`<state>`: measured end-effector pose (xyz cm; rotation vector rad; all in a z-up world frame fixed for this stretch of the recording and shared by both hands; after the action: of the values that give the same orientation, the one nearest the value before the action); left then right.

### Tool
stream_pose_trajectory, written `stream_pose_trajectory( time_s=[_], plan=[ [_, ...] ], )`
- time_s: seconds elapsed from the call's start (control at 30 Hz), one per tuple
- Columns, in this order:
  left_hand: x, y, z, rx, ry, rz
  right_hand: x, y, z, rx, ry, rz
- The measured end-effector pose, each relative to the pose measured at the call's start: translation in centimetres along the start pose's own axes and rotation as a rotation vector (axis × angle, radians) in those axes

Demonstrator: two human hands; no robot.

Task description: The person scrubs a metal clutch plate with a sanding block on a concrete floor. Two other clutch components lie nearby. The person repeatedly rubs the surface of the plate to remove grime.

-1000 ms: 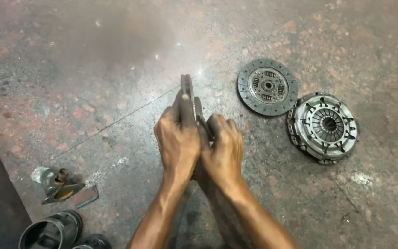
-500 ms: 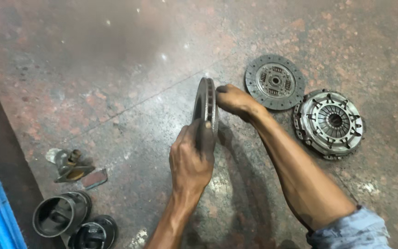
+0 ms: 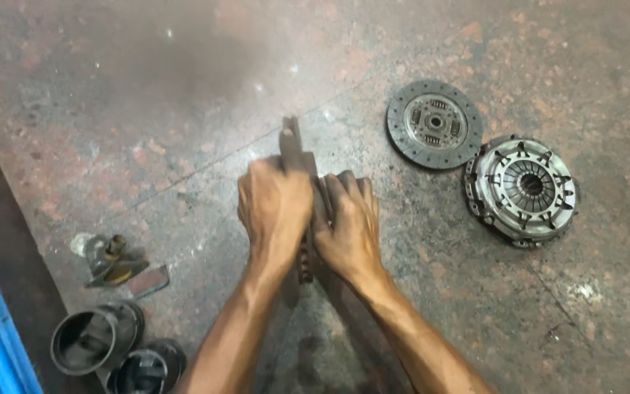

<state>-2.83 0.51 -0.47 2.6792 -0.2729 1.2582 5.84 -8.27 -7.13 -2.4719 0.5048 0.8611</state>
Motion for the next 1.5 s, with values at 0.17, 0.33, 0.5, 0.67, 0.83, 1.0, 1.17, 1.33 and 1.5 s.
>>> stream_pose_trajectory(
  time_s=[0.17, 0.33, 0.5, 0.67, 0.83, 1.0, 1.17, 1.33, 1.5],
  plan=[
    [0.0, 0.5, 0.6, 0.283, -0.01, 0.346, 2.0, -9.4, 0.4, -0.35, -0.048, 0.231],
    [1.4, -1.0, -0.5, -0.056, 0.071, -0.111, -0.1, -1.3, -0.5, -0.063, 0.071, 0.077],
    [0.9, -2.2, 0.8, 0.031, 0.029, -0.025, 1.6, -5.9, -0.9, -0.073, 0.14, -0.086],
    [3.0, -3.9, -0.3, -0.113, -0.003, -0.245, -1.1, -2.9, -0.7, -0.023, 0.076, 0.049],
    [4.0, -4.5, 0.1, -0.069, -0.093, -0.119, 0.0, -3.0, -1.1, 0.069, 0.177, -0.041],
    [0.6, 1.4, 0.1, -0.101, 0.052, 0.194, 0.8, -9.7, -1.3, -0.206, 0.011, 0.099],
    [-2.5, 6.4, 1.6, 0.072, -0.005, 0.291, 0.2, -9.0, -1.1, -0.317, -0.151, 0.106],
    [-1.9, 4.5, 0.9, 0.211, 0.019, 0.383, -0.2, -9.4, -2.7, -0.349, -0.642, 0.127],
    [-0.2, 1.1, 0.9, 0.065, 0.15, 0.243, -0.6, -7.8, -3.5, -0.264, -0.68, 0.301]
  ],
)
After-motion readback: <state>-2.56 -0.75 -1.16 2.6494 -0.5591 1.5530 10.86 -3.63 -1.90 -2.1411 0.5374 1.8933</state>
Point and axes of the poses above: each hand's wrist, its own y-axis away from the middle knuckle, its own z-axis out of the palm, x = y × z, the point moved 1 cm from there along -y, towards the middle knuckle, and after that the axes turned 2 degrees about -y, right-handed, at the moved point
